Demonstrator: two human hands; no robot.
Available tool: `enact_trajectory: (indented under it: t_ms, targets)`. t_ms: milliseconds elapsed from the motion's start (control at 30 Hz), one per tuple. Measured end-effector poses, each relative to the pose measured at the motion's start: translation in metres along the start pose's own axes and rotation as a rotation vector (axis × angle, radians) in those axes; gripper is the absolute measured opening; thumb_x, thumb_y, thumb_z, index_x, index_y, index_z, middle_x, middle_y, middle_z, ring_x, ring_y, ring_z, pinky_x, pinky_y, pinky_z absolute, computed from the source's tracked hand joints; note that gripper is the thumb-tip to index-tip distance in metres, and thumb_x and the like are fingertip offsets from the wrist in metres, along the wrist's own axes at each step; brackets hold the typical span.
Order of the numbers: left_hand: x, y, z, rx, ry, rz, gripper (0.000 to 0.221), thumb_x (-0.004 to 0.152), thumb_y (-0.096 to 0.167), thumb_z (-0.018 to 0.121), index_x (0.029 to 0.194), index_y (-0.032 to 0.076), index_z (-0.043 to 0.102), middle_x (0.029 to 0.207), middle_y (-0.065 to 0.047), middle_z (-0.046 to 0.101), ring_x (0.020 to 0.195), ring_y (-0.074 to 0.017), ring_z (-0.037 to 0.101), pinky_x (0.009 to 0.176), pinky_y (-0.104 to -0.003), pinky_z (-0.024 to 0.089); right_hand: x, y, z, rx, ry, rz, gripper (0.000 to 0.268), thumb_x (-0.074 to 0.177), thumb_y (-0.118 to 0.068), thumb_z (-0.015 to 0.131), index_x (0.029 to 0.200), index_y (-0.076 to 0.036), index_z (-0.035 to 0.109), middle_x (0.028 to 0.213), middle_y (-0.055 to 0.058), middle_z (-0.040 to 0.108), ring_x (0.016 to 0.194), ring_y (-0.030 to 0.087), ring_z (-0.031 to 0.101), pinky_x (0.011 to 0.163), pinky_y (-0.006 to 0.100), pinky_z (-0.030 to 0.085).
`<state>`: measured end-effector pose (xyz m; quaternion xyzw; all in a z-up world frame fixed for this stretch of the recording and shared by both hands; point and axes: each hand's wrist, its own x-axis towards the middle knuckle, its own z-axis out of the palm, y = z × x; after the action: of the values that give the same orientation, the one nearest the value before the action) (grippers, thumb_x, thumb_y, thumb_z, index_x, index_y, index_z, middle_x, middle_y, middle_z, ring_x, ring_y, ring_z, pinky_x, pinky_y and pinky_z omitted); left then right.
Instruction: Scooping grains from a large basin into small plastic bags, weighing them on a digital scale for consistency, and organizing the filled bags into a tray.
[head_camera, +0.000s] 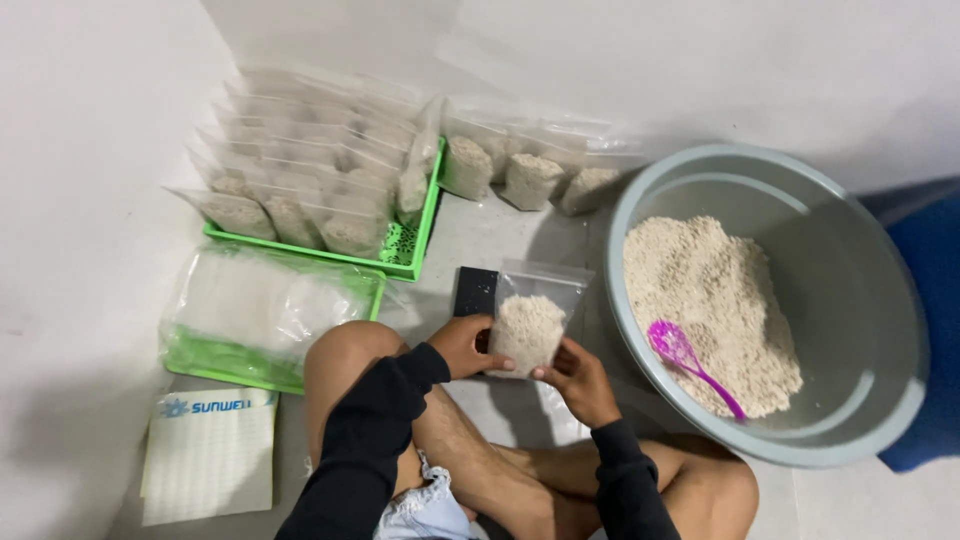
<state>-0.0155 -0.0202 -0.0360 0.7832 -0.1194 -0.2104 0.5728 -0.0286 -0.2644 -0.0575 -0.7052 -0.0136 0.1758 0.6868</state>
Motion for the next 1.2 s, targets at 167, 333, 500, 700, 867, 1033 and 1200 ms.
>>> enact_trajectory:
  t_ms: [167,333,500,700,867,1033,1200]
  targets:
    - [-0.014,0.029,-0.026,0.135,0.142,-0.019,0.046,0.080,0.032,0.081,0.109,-0.001,0.065,0.103,-0.022,0.070,0.100,-0.0363,0.065,0.081,-0.047,0.058,0.012,-0.006,0.019,-0.054,-0.001,-0.065,0.058,0.079,0.003,0.078,0.133,0.001,0.058,0.120,0.023,0.068,0.112,0.035,0.064,0.092,0.049,0.055]
    - [-0.028,0.062,-0.060,0.242,0.457,-0.012,0.039,0.077,0.026,0.077,0.101,-0.004,0.069,0.092,-0.025,0.072,0.092,-0.0416,0.069,0.072,-0.051,0.059,0.054,-0.046,0.067,-0.453,0.175,-0.309,0.047,0.090,-0.020,0.073,0.132,-0.003,0.060,0.116,0.027,0.060,0.105,0.043,0.063,0.084,0.048,0.057]
    - [-0.005,0.020,-0.106,0.472,0.801,-0.265,0.040,0.078,0.033,0.074,0.106,0.005,0.065,0.095,-0.014,0.073,0.097,-0.0335,0.070,0.081,-0.047,0.059,0.095,-0.080,0.141,-0.163,-0.203,-0.174,0.050,0.101,-0.023,0.055,0.145,-0.004,0.044,0.135,0.033,0.053,0.121,0.050,0.054,0.096,0.054,0.051]
    - [0.008,-0.008,-0.129,0.434,0.816,-0.309,0.027,0.088,0.019,0.064,0.107,0.000,0.059,0.091,-0.021,0.066,0.093,-0.0387,0.068,0.074,-0.048,0.058,0.141,-0.059,0.183,-0.087,-0.289,0.016,0.060,0.097,-0.022,0.051,0.152,-0.005,0.033,0.151,0.030,0.035,0.135,0.041,0.042,0.109,0.046,0.044]
    - [0.031,-0.032,-0.137,0.420,0.818,-0.315,0.023,0.090,0.014,0.061,0.106,-0.002,0.056,0.091,-0.023,0.065,0.093,-0.0399,0.068,0.074,-0.048,0.059,0.160,-0.050,0.192,-0.144,-0.293,-0.025,0.062,0.096,-0.016,0.046,0.153,-0.001,0.027,0.153,0.031,0.029,0.139,0.043,0.035,0.112,0.049,0.039]
    - [0.059,-0.086,-0.134,0.400,0.800,-0.317,0.017,0.092,0.008,0.057,0.104,-0.004,0.053,0.092,-0.024,0.063,0.093,-0.0415,0.067,0.075,-0.048,0.059,0.165,-0.037,0.192,-0.214,-0.279,-0.070,0.064,0.095,-0.008,0.040,0.153,0.005,0.018,0.155,0.033,0.021,0.143,0.045,0.026,0.116,0.052,0.033]
    - [0.036,-0.049,-0.139,0.529,0.715,-0.481,0.026,0.089,0.027,0.062,0.095,0.002,0.063,0.083,-0.016,0.067,0.085,-0.0341,0.071,0.068,-0.044,0.059,0.151,-0.054,0.199,-0.578,-0.248,-0.278,0.062,0.090,-0.001,0.050,0.147,0.009,0.029,0.145,0.032,0.032,0.134,0.050,0.038,0.113,0.058,0.035]
